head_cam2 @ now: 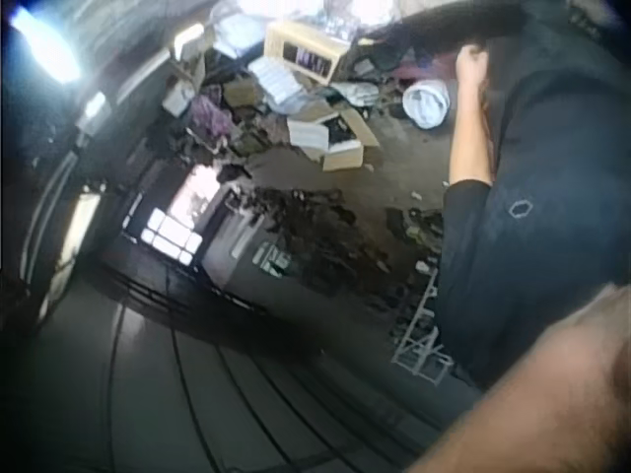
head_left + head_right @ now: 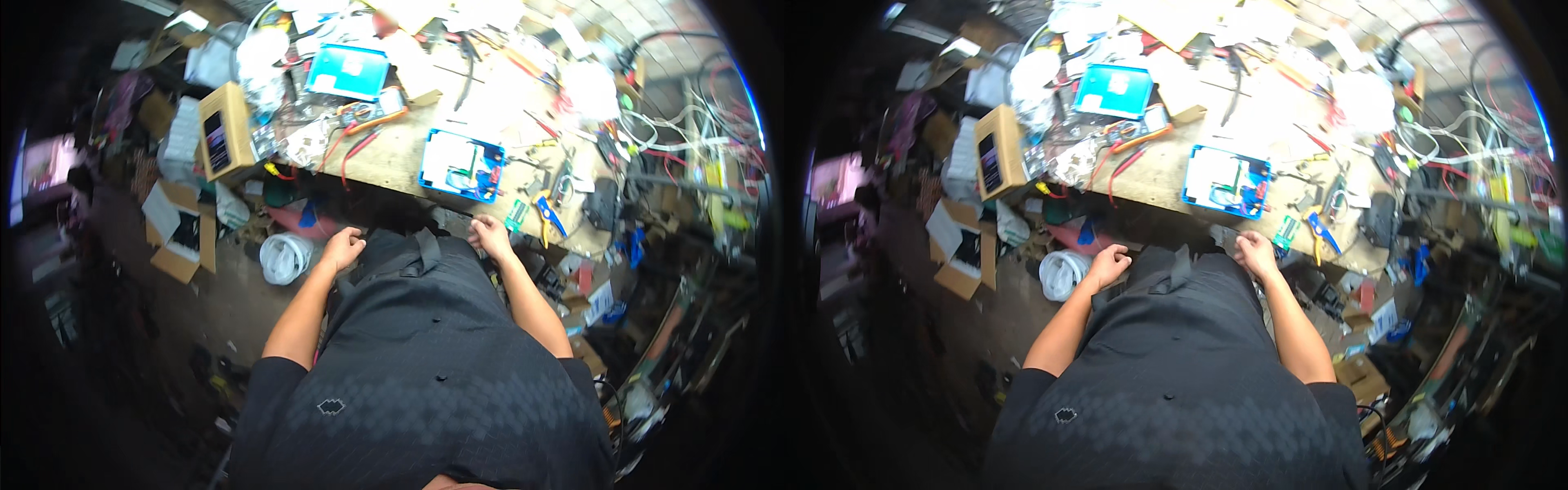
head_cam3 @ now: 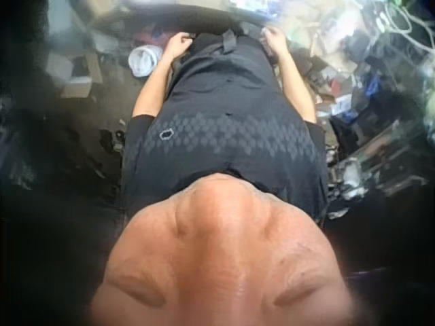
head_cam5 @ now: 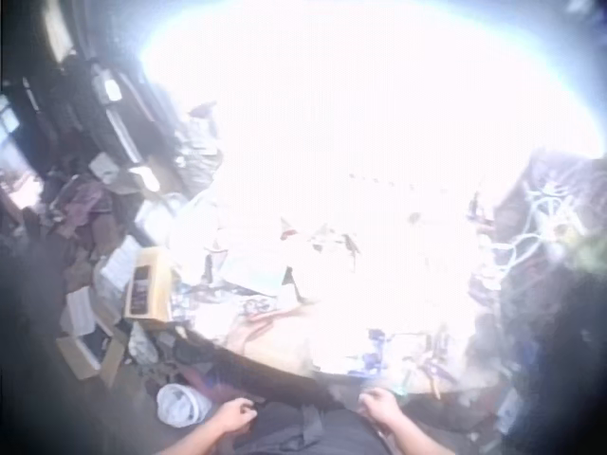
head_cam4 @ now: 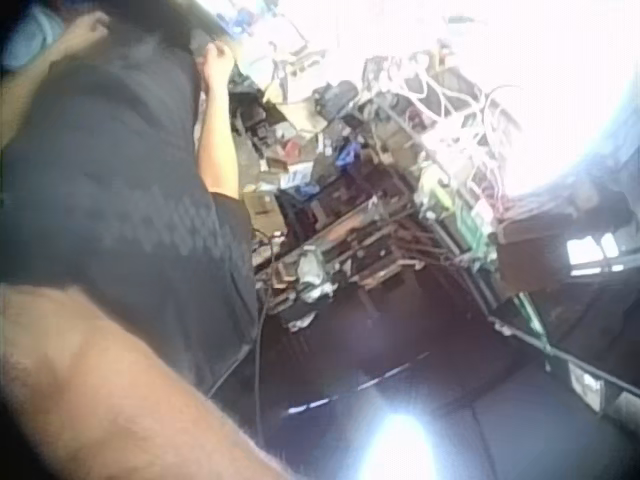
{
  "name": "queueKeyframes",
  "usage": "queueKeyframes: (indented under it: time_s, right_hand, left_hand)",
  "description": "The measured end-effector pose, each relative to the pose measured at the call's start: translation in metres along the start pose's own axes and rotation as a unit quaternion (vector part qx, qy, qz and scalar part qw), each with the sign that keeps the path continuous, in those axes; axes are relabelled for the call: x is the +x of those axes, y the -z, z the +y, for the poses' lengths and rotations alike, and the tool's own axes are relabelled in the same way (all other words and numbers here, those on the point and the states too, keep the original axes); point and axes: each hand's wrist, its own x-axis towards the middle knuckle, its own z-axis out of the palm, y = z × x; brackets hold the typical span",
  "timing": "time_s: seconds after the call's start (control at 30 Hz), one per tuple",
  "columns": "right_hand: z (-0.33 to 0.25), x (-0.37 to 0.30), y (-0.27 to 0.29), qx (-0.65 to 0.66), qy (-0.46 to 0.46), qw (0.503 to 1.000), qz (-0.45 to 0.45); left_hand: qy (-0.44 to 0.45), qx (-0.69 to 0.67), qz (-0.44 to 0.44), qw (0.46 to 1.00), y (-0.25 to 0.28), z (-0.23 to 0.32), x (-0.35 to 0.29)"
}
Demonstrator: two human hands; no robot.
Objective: The person assembles a small electronic device inside a blue plastic case on a cluttered workbench. They place a white rectangular component into the case, connect wires, and use a screwdriver to secure parts. The person repeatedly opens and closes the case to check fit and alignment before finalizing the assembly.
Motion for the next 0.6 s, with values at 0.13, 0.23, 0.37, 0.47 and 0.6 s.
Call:
queueKeyframes:
  time_s: [0.13, 0.23, 0.37, 0.47, 0.6]
  right_hand:
    - [-0.022, -0.011, -0.016, 0.132, -0.044, 0.99, 0.032]
    - [-0.021, -0.009, -0.026, 0.215, -0.042, 0.975, 0.033]
    - [-0.018, -0.001, -0.036, 0.271, -0.033, 0.96, 0.059]
    - [-0.027, -0.003, -0.046, 0.28, -0.02, 0.956, 0.088]
    - [-0.025, 0.003, -0.053, 0.31, 0.004, 0.943, 0.125]
  left_hand:
    - [-0.148, 0.105, 0.009, 0.983, 0.026, 0.081, 0.022]
    - [-0.265, 0.183, 0.042, 0.946, 0.033, 0.151, 0.042]
    - [-0.346, 0.26, 0.06, 0.899, 0.019, 0.213, 0.083]
    - [-0.336, 0.304, 0.064, 0.889, 0.007, 0.243, 0.106]
    - [-0.365, 0.322, 0.037, 0.873, 0.01, 0.269, 0.12]
